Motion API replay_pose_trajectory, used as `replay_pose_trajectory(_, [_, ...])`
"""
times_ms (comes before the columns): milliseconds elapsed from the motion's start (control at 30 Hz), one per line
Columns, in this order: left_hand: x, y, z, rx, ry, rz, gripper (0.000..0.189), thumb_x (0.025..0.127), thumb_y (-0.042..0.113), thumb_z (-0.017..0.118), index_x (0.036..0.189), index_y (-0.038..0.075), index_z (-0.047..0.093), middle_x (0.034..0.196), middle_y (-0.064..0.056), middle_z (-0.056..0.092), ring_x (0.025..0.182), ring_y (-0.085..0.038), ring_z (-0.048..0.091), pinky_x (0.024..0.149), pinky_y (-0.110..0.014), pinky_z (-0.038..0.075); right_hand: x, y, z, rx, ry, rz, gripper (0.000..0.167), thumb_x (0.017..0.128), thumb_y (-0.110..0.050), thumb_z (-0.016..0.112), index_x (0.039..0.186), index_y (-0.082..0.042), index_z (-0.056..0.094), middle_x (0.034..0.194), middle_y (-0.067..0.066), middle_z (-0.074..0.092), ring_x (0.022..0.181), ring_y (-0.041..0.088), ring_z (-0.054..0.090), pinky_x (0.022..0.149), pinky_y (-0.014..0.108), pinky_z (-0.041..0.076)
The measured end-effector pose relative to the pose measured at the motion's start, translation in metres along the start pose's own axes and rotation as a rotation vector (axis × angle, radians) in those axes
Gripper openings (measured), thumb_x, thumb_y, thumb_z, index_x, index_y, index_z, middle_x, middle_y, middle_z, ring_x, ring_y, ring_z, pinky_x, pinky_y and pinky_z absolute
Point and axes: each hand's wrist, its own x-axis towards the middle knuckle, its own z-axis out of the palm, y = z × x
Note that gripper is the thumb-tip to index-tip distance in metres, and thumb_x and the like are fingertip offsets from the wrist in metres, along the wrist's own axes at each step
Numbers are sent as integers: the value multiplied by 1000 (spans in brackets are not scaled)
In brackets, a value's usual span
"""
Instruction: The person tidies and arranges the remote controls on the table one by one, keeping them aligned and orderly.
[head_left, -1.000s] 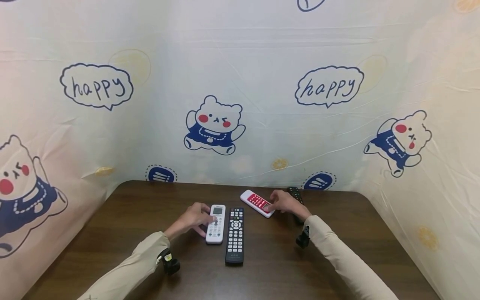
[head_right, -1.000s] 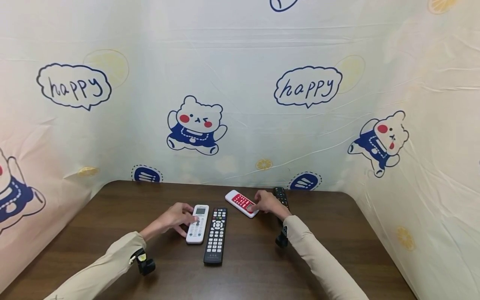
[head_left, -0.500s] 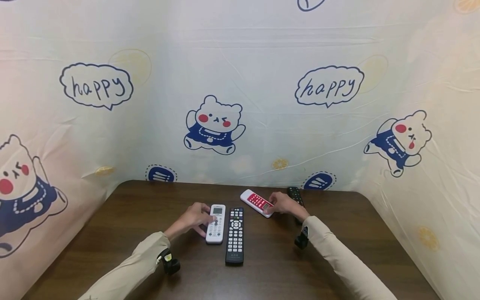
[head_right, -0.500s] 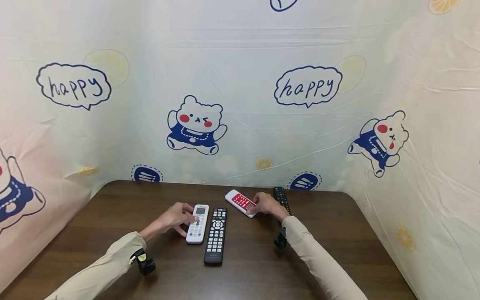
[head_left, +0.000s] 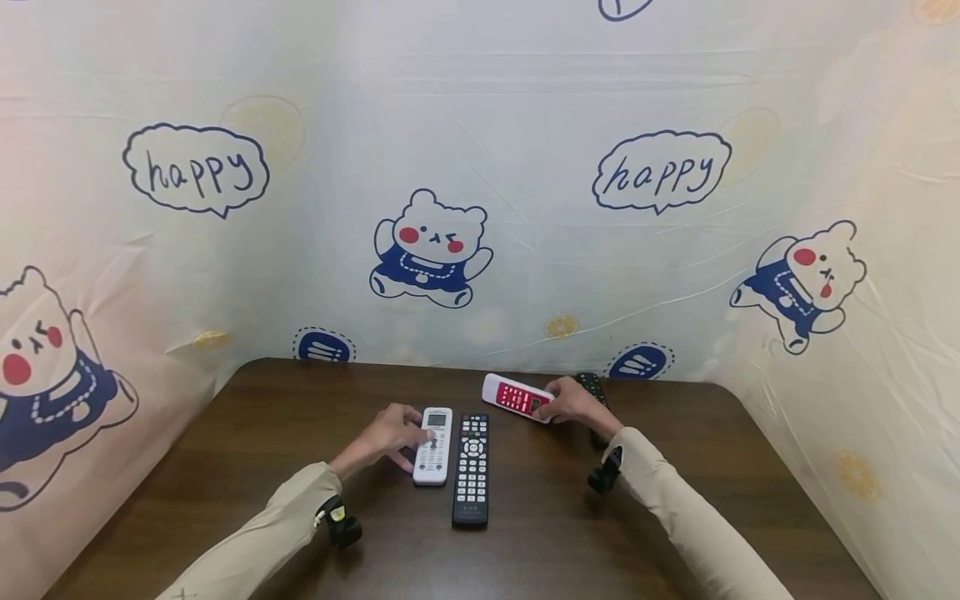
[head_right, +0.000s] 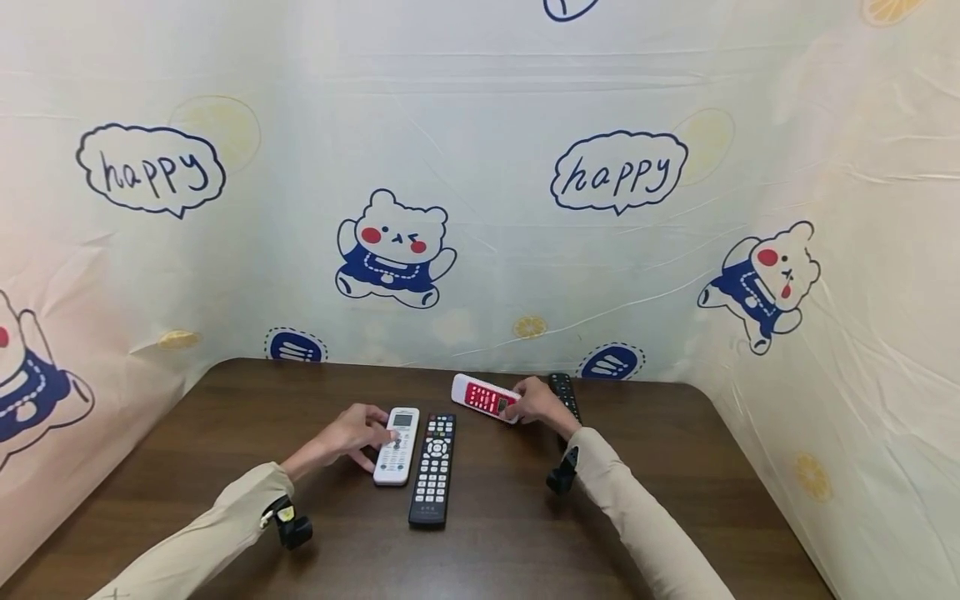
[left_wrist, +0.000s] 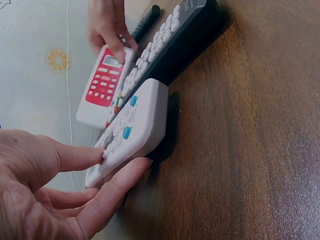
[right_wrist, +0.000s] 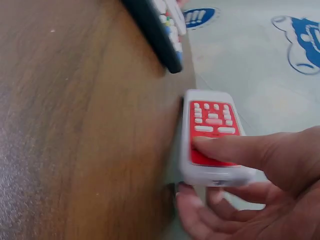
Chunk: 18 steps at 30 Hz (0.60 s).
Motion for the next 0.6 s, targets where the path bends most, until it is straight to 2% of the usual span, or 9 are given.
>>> replay_pose_trajectory(67, [0, 0, 0, -8, -4, 0, 52, 97, 7, 72, 138, -16, 49, 106, -26, 65, 91, -33, 70, 59, -39, 68, -1, 2, -5, 117, 25, -37, 32, 91, -12, 82, 115, 4, 69, 113, 19, 69, 93, 25, 67, 83, 39, 67])
replay_pose_trajectory(200, [0, 1, -1, -13, -12, -7, 52, 98, 7, 71, 139, -16, 49, 108, -27, 64, 95, -34, 69, 60, -39, 68, -1, 4, -12, 353, 64, -95, 43, 97, -15, 76, 130, 7, 63, 127, 26, 66, 108, 36, 69, 100, 53, 61])
replay_pose_trajectory(333, [0, 1, -1, -9, -1, -12, 51, 98, 7, 72, 139, -15, 49, 107, -26, 65, 94, -33, 70, 60, -38, 68, 2, 4, -14, 548, 118, -94, 51, 99, -19, 74, 140, 5, 57, 136, 28, 60, 120, 41, 67, 107, 57, 55])
replay_pose_trajectory(467, [-1, 0, 0, -15, 8, -11, 51, 98, 7, 71, 138, -15, 50, 106, -26, 65, 91, -33, 70, 59, -39, 67, 4, 5, -12, 666, 180, -71, 51, 100, -21, 74, 141, 2, 57, 137, 26, 60, 117, 36, 70, 105, 52, 59])
replay_pose_trajectory(600, [-1, 0, 0, -16, 4, -3, 50, 98, 6, 71, 138, -16, 50, 106, -26, 65, 91, -32, 70, 59, -39, 67, 4, 5, -13, 695, 238, -34, 46, 100, -22, 74, 139, -2, 60, 134, 24, 64, 105, 28, 74, 98, 46, 64])
